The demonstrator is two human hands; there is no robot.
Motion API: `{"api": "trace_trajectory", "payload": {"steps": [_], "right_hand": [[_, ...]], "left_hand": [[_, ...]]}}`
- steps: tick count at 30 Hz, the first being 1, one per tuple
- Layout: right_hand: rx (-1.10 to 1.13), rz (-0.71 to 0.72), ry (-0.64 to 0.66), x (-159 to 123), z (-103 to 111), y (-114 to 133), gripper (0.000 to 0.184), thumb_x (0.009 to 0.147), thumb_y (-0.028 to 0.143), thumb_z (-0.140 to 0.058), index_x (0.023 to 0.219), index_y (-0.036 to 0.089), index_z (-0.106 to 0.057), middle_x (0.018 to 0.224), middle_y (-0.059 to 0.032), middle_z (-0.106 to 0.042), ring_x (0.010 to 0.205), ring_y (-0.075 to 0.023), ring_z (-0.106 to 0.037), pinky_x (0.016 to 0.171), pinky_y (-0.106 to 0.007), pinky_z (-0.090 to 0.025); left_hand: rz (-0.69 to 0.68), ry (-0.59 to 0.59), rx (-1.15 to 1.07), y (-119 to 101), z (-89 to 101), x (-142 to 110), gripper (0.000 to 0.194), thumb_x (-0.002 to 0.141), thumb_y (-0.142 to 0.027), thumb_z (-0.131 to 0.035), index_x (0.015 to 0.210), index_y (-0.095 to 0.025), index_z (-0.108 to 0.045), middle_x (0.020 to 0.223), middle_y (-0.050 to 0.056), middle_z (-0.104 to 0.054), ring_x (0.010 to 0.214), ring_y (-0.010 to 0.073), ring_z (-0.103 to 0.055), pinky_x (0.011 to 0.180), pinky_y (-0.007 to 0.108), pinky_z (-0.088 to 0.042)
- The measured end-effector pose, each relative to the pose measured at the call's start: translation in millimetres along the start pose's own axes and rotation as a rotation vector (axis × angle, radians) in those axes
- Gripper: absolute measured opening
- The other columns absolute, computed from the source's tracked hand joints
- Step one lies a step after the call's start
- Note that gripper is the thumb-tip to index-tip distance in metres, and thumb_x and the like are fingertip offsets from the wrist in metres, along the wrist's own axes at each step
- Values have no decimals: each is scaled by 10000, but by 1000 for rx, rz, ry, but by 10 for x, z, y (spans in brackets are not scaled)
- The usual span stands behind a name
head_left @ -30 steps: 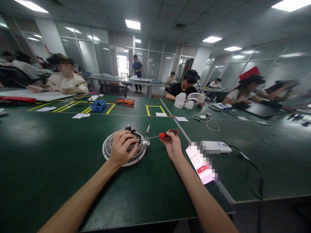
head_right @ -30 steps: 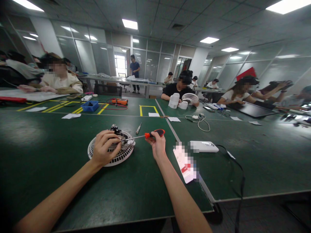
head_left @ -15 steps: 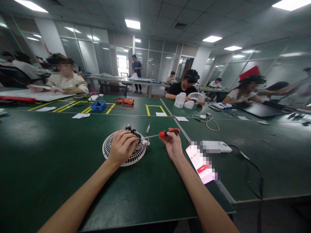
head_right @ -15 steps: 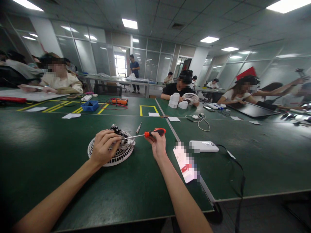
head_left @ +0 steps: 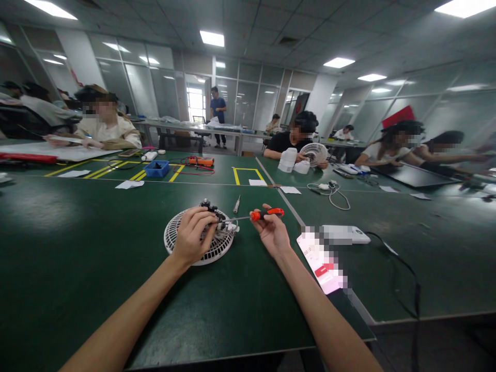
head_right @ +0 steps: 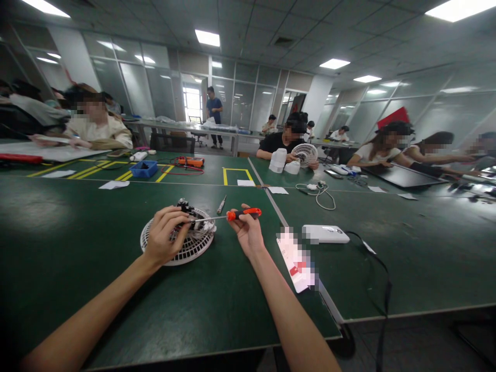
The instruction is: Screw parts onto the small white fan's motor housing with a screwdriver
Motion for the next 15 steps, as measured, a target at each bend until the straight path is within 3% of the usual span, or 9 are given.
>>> {"api": "trace_trajectory", "payload": {"steps": [4, 8, 11, 15], "right_hand": [[-32, 10, -44, 8, 12, -25, 340, 689, 146, -766, 983, 229, -616, 782, 17, -758, 708, -169, -762, 752, -316, -661], [-53, 6, -83, 7, 0, -33, 295, 694, 194, -842, 869, 207, -605, 758, -17, -764, 683, -172, -756, 694, -285, -661], [-55, 14, -105, 4, -14, -25, 295, 692, 204, -856, 837, 198, -599, 756, -39, -766, 695, -181, -761, 678, -272, -659], [-47, 94, -184, 20, 10, -23, 309, 679, 202, -848, 830, 203, -579, 717, -14, -743, 673, -184, -756, 673, -280, -663]], "left_hand": [[-4, 5, 5, 5, -8, -17, 228, 877, -109, -656, 1065, -238, -658, 1035, 54, -760, 1092, 265, -680, 1008, 507, -554], [-52, 0, 35, 7, -6, -10, 285, 881, -114, -676, 1134, -238, -629, 1058, 60, -750, 1111, 264, -678, 1026, 500, -556], [-40, 0, 49, 20, -9, -1, 520, 880, -191, -721, 1358, -241, -524, 1272, 115, -696, 1285, 305, -611, 1097, 549, -522], [101, 39, 90, 63, -62, -22, 785, 891, -313, -725, 1556, -244, -314, 1560, 191, -469, 1509, 388, -384, 1178, 640, -418]]}}
Point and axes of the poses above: each hand's wrist, its own x-axis towards the middle knuckle, its own z-axis out of the back of the hand, y = z × x, the point moved 1 cm from there along x, towards the middle knuckle
